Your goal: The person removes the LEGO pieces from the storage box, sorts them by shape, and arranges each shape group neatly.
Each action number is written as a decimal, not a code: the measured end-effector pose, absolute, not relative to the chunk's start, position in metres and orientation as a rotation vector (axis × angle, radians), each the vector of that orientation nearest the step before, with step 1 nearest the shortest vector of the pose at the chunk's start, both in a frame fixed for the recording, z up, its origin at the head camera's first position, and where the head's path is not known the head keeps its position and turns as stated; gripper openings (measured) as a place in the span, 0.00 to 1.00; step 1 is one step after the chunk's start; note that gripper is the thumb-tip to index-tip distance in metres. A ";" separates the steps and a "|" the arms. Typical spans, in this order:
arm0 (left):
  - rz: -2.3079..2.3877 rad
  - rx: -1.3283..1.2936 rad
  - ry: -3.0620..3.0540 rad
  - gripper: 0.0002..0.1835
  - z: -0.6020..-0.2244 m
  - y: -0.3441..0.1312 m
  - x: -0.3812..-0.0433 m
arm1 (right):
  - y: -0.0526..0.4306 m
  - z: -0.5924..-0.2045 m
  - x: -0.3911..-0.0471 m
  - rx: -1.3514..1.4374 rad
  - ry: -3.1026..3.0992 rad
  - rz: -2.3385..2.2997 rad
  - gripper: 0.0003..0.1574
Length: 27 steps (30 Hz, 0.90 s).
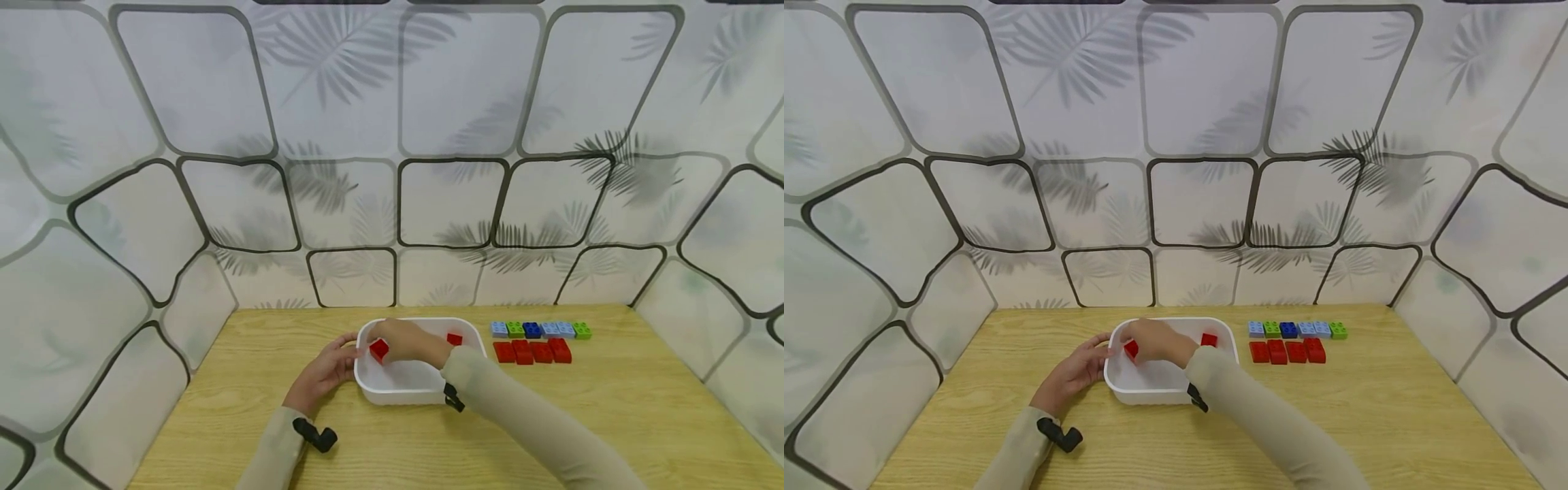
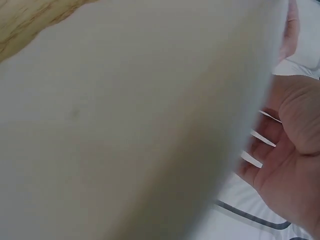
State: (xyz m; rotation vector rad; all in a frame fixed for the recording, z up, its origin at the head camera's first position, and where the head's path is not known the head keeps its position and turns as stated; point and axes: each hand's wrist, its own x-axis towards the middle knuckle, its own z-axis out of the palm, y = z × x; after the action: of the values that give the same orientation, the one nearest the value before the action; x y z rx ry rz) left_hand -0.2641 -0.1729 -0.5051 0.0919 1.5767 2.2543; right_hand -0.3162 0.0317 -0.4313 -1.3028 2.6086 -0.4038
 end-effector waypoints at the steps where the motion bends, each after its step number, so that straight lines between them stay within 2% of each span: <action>1: 2.255 0.095 1.574 0.25 -0.505 -0.173 -0.264 | 0.031 -0.432 -0.316 -1.296 2.615 -0.393 0.26; 11: 2.238 0.093 1.604 0.20 -0.507 -0.171 -0.265 | 0.024 -0.437 -0.314 -1.356 2.648 -0.302 0.29; 19: 2.253 0.087 1.580 0.24 -0.506 -0.172 -0.266 | 0.025 -0.436 -0.312 -1.342 2.646 -0.313 0.15; 24: 2.259 0.068 1.575 0.25 -0.505 -0.172 -0.266 | 0.028 -0.431 -0.307 -1.327 2.655 -0.260 0.14; 27: 2.255 0.070 1.580 0.26 -0.506 -0.172 -0.266 | 0.029 -0.431 -0.305 -1.324 2.675 -0.185 0.17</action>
State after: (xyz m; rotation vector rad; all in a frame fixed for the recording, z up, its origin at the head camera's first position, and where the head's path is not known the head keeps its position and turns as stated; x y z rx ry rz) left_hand -0.2664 -0.1719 -0.5060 0.0703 1.5797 2.2550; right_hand -0.3047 0.0291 -0.4306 -1.3243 2.6747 -0.1849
